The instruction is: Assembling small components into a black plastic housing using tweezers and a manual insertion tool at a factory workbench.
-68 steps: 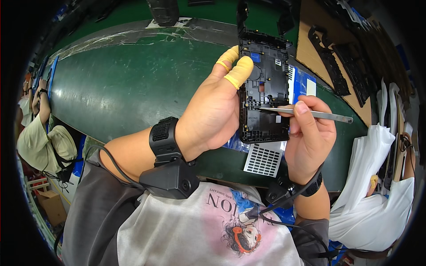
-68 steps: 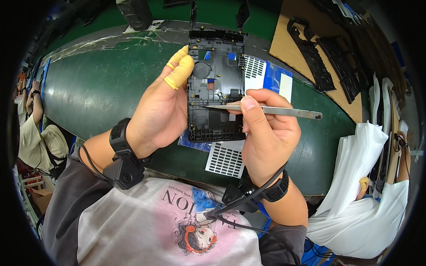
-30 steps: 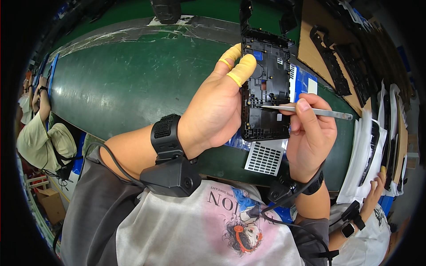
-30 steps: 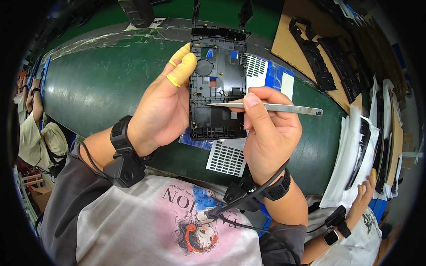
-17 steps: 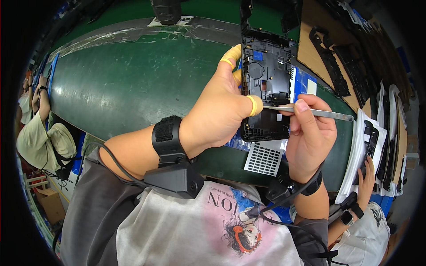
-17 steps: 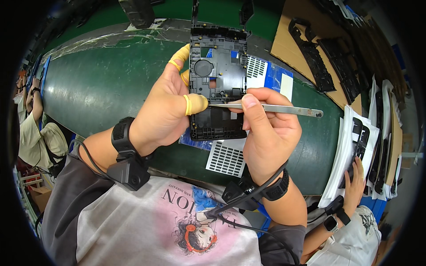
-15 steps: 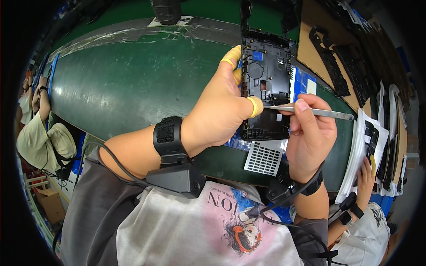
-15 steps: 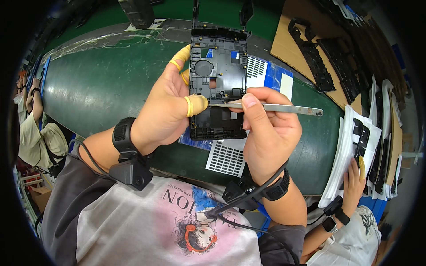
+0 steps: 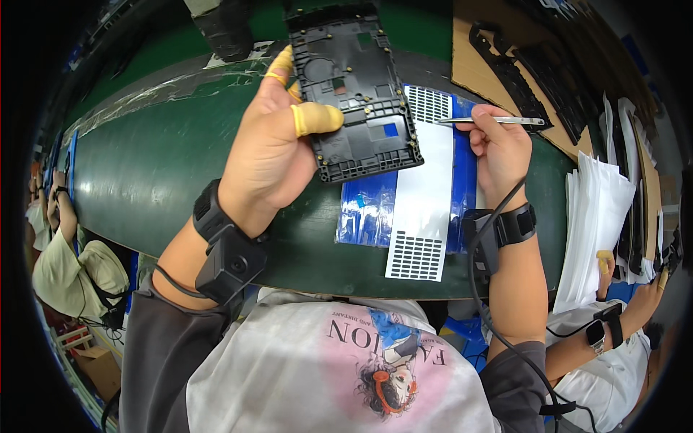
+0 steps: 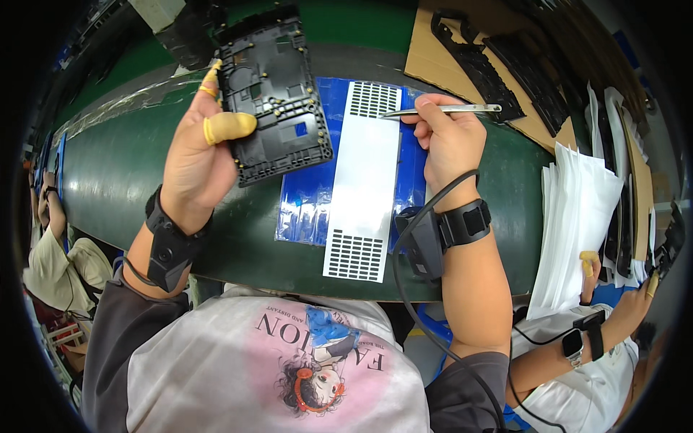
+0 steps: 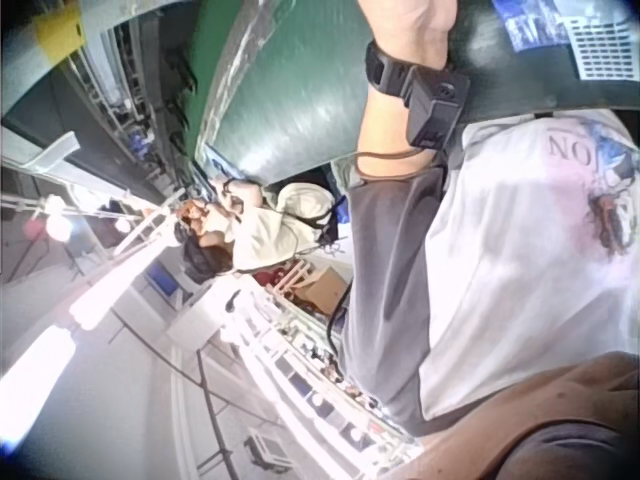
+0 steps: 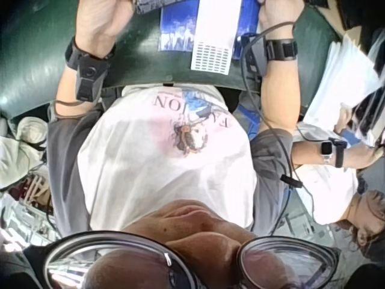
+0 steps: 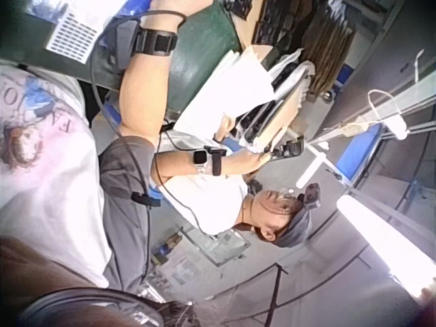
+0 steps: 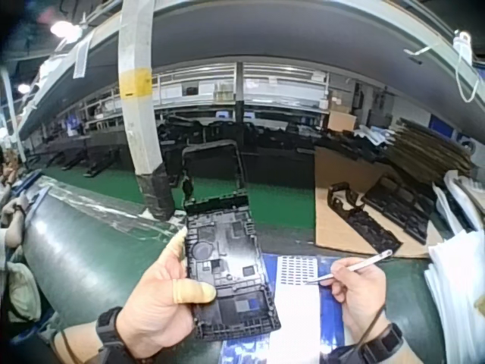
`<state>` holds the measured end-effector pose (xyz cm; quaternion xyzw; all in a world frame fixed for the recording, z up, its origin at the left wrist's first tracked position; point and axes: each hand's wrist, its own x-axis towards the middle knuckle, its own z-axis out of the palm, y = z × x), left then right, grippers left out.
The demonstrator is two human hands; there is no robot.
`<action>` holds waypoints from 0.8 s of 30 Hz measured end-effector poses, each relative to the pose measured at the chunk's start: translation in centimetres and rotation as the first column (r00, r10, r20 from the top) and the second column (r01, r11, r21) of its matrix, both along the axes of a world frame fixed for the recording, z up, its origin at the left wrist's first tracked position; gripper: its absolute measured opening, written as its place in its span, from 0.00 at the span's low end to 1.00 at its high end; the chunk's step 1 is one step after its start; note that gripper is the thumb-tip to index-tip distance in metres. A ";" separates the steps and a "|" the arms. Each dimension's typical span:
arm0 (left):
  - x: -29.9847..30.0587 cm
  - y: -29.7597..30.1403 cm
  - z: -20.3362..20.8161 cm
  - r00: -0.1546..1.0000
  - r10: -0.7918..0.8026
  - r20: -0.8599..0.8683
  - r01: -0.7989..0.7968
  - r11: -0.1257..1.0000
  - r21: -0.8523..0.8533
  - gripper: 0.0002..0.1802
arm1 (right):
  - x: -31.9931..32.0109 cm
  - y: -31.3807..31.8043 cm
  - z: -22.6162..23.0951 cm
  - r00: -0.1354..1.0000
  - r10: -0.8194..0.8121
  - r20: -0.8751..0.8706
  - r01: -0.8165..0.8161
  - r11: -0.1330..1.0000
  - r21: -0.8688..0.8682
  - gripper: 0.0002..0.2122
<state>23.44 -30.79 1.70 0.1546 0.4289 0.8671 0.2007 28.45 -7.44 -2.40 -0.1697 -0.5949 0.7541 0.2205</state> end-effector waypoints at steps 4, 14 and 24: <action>0.2 -0.1 0.7 0.999 0.046 -0.007 -0.045 0.998 0.045 0.32 | -0.2 -0.2 -0.3 0.998 -0.068 -0.016 0.068 0.998 0.006 0.03; -0.6 0.2 -0.4 0.961 0.062 0.270 -0.083 0.995 0.064 0.14 | -0.3 -0.7 -0.2 0.992 -0.127 0.030 0.126 0.992 0.025 0.05; 0.3 1.1 -1.0 0.949 -0.049 0.311 0.024 0.996 0.086 0.20 | 0.2 0.3 0.0 1.000 -0.010 -0.016 0.008 0.995 -0.095 0.07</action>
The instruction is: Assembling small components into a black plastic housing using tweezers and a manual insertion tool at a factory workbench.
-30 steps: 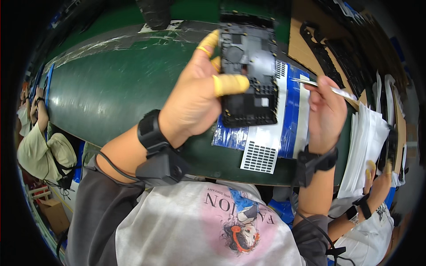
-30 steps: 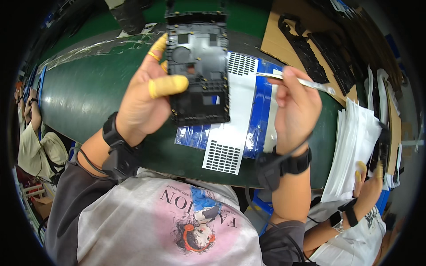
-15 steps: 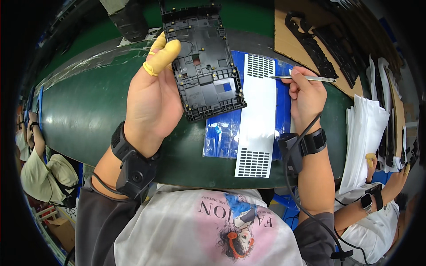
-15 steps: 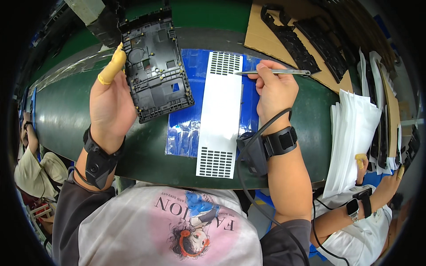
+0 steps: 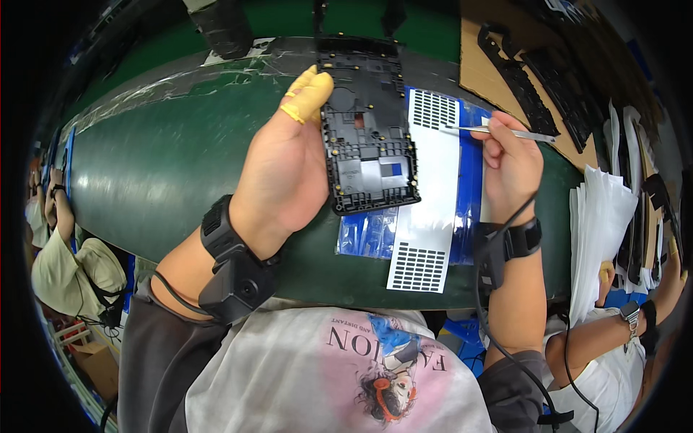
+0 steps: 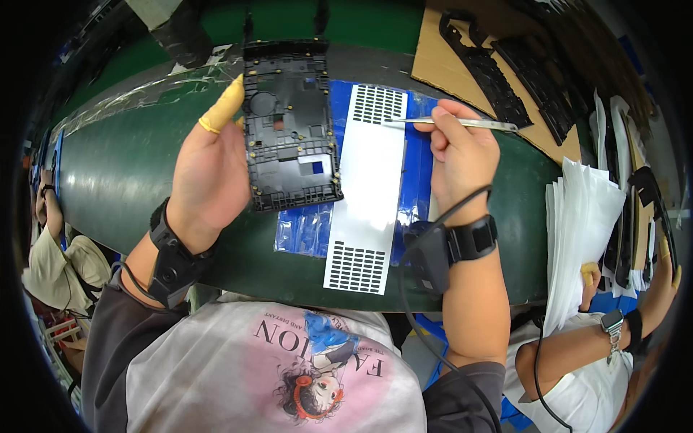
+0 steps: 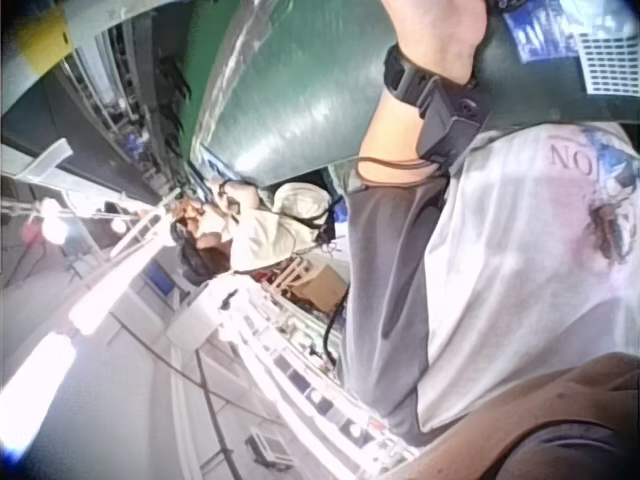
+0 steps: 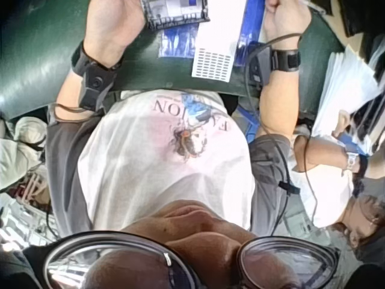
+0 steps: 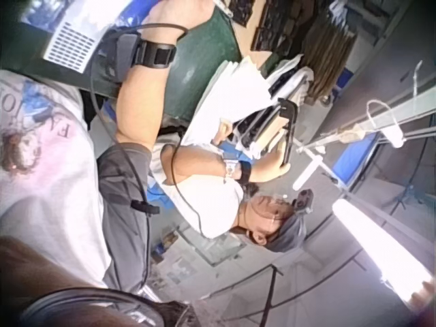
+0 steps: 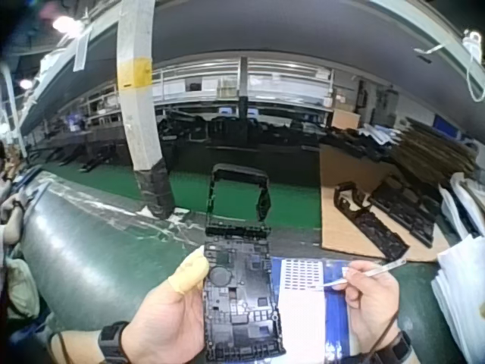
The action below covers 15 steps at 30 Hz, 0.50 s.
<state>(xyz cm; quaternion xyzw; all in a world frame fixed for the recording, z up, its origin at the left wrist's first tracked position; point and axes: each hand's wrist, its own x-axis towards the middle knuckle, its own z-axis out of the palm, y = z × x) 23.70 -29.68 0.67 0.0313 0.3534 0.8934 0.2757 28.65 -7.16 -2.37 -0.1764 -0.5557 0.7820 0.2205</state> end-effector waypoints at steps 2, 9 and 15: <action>0.4 0.0 -0.1 1.000 0.020 -0.009 -0.020 1.000 0.007 0.20 | 1.0 -1.1 1.2 0.993 0.064 -0.098 -0.067 0.998 -0.023 0.08; 2.4 0.8 0.3 0.993 -0.114 0.012 0.112 0.985 0.128 0.14 | 4.6 -6.7 3.6 0.965 0.150 -0.215 -0.131 0.986 0.099 0.09; 3.1 1.1 0.3 0.985 -0.170 -0.016 0.170 0.983 0.076 0.21 | 4.3 -7.2 3.1 0.966 0.142 -0.214 -0.140 0.990 0.024 0.09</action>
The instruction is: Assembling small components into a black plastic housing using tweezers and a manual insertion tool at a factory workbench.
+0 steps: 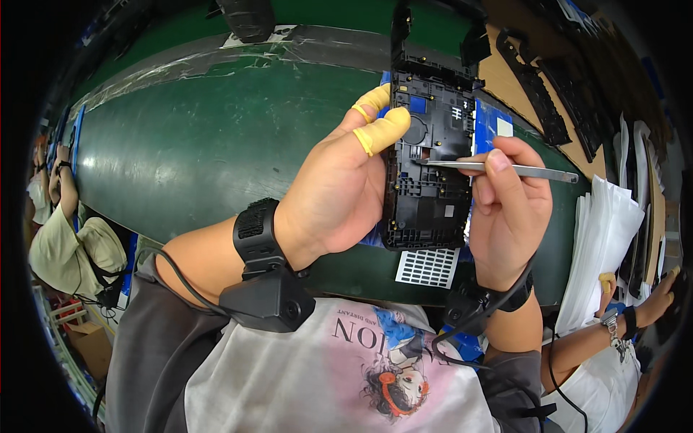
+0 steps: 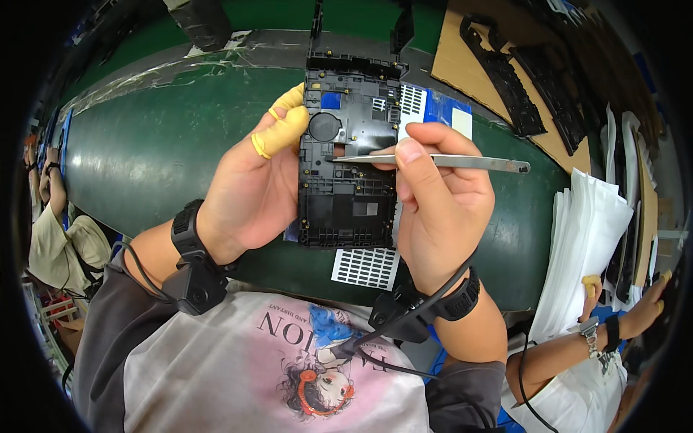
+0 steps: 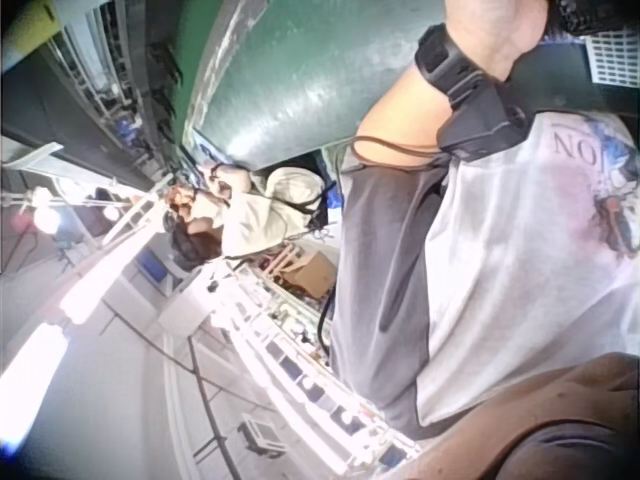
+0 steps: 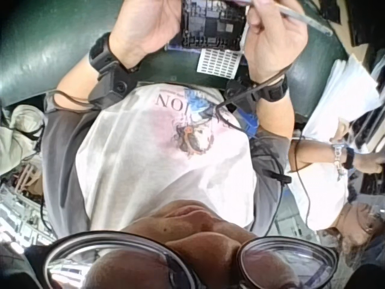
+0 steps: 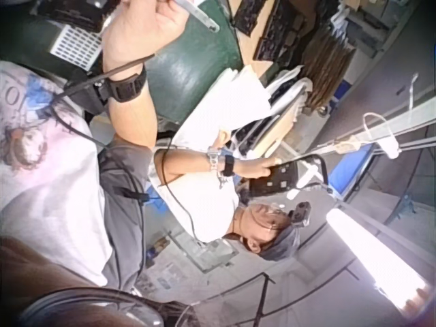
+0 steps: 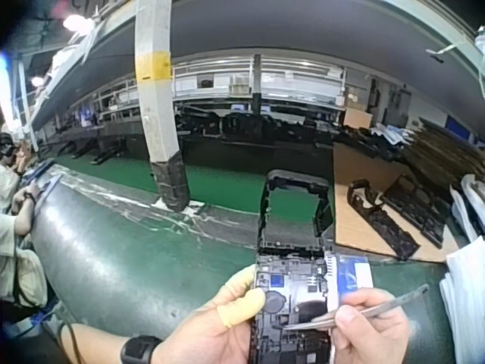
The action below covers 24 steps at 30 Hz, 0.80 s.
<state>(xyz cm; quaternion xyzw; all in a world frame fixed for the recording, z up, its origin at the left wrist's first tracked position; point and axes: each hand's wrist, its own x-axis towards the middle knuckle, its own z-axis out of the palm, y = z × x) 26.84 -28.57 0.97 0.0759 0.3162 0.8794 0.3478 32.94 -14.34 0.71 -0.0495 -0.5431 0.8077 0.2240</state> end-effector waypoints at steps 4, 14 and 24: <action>0.1 0.3 -0.3 1.000 -0.006 -0.008 0.007 1.000 0.014 0.22 | -0.2 0.3 -0.1 1.000 -0.001 0.012 0.002 1.000 -0.022 0.09; 0.0 0.2 -0.4 0.999 -0.009 -0.041 0.011 0.999 0.044 0.22 | -0.3 0.2 -0.1 0.998 0.009 0.055 -0.008 1.000 -0.015 0.08; 0.2 0.2 -0.5 0.999 0.009 -0.036 -0.007 0.999 0.043 0.22 | -0.3 0.0 -0.2 0.999 -0.001 0.046 0.002 1.000 -0.021 0.08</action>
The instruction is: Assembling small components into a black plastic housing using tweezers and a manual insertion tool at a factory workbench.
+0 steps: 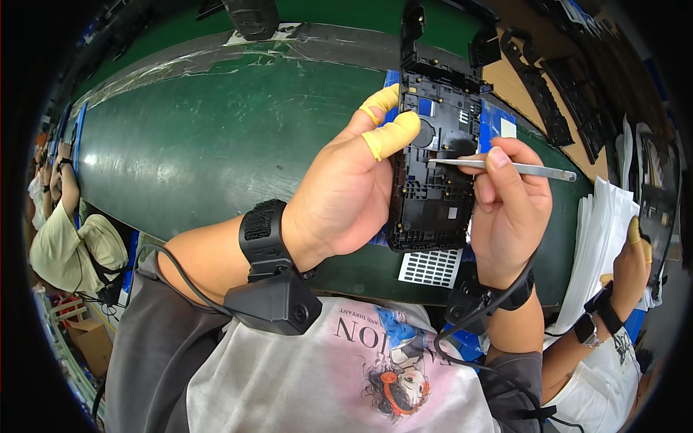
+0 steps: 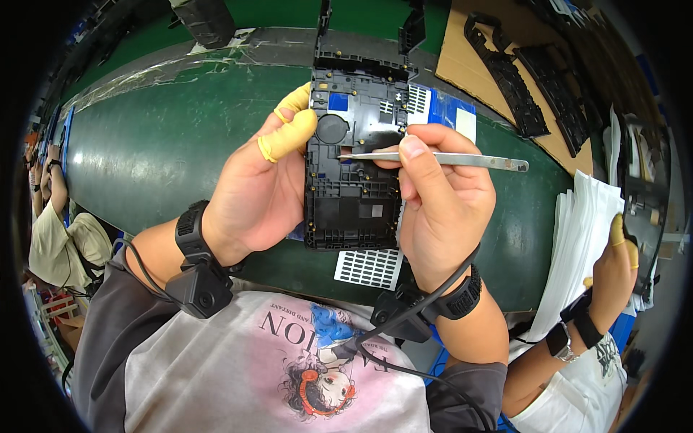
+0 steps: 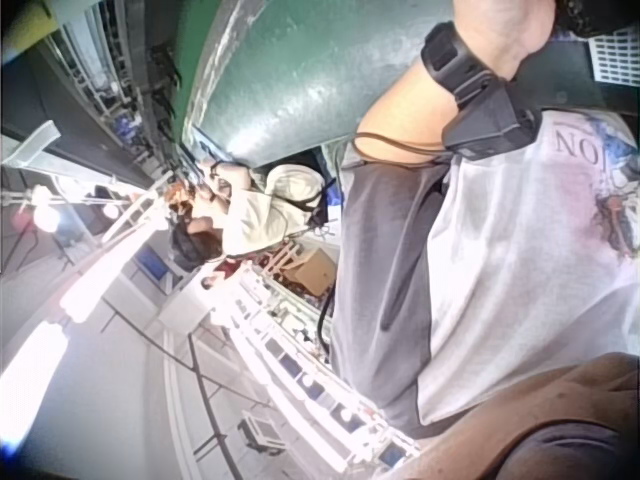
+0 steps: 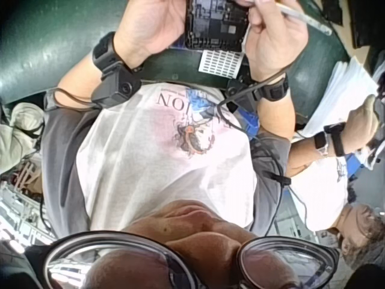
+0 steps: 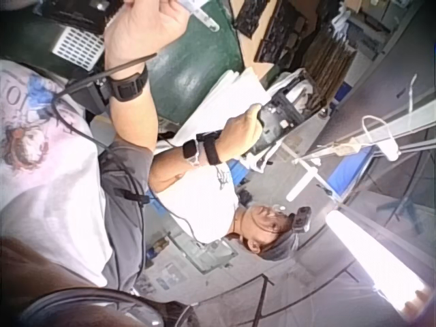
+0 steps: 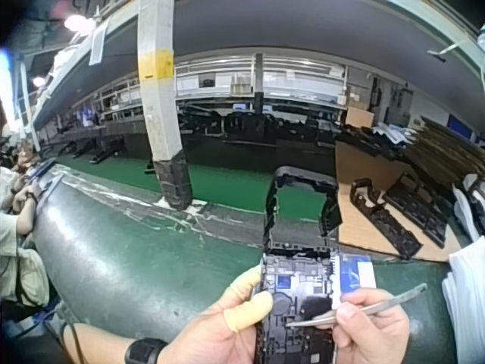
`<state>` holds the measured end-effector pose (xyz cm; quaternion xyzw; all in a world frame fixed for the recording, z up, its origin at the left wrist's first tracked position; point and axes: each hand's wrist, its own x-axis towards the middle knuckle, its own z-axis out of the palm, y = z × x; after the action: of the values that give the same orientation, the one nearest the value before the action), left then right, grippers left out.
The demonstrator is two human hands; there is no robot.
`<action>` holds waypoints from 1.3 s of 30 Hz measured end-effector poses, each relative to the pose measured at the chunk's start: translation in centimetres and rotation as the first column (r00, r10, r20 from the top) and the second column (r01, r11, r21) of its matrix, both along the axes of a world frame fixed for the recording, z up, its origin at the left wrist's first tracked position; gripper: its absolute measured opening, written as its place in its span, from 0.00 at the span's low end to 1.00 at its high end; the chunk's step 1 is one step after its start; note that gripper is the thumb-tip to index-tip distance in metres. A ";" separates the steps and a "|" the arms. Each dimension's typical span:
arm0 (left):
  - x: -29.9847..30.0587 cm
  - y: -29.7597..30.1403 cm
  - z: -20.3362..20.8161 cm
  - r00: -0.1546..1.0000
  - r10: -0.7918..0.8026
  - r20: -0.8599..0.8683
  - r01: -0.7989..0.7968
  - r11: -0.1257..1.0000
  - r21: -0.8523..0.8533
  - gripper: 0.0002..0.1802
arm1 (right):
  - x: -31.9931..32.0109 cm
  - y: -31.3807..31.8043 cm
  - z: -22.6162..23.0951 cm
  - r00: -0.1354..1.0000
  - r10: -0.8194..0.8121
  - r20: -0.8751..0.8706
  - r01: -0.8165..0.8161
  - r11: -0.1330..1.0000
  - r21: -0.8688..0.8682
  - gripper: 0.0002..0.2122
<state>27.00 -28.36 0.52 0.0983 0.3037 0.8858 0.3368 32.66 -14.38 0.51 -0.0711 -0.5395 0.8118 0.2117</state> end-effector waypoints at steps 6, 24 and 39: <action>0.1 -0.1 0.0 1.000 0.000 -0.001 0.000 1.000 0.014 0.22 | 0.1 0.0 0.1 1.000 0.006 0.000 -0.006 1.000 -0.002 0.08; -0.4 -0.4 0.3 1.000 0.008 0.030 -0.009 1.000 0.020 0.21 | -0.5 -0.5 0.5 1.000 -0.018 0.003 0.018 1.000 0.006 0.07; 0.5 -0.3 -0.3 1.000 0.019 0.009 -0.019 1.000 0.008 0.22 | 0.7 -0.3 -0.3 0.999 -0.039 -0.018 0.040 0.999 0.028 0.07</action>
<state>27.46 -28.67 0.21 0.0930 0.2995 0.8907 0.3292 33.38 -14.72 0.23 -0.0715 -0.5474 0.8005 0.2334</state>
